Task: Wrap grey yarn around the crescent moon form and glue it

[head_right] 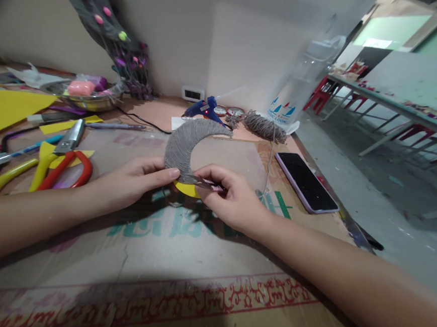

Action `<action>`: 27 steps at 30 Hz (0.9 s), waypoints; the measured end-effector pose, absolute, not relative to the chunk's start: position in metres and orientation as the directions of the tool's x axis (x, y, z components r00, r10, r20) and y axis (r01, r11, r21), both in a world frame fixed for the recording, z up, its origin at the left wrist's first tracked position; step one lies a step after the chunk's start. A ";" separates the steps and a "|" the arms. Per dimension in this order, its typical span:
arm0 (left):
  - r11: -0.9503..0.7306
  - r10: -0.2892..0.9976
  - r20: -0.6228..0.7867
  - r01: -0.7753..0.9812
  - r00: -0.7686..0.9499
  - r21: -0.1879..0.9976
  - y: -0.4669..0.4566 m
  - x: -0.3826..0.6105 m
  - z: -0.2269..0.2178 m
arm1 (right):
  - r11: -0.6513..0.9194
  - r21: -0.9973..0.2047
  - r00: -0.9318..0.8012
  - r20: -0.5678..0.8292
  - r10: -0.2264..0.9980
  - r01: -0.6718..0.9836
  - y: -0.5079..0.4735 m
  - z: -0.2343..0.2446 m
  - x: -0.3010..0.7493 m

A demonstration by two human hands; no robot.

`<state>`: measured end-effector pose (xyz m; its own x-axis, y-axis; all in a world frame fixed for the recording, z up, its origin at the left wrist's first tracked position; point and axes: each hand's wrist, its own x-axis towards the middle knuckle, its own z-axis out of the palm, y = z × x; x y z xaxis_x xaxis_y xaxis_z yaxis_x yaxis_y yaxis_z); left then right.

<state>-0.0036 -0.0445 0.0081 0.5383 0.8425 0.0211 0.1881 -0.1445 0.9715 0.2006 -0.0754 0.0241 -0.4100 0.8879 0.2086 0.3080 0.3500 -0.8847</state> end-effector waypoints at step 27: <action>-0.149 0.856 -0.003 0.252 0.518 0.956 -0.044 -0.002 0.012 | 0.404 -0.841 -0.427 0.237 0.873 0.360 -0.073 0.020 0.201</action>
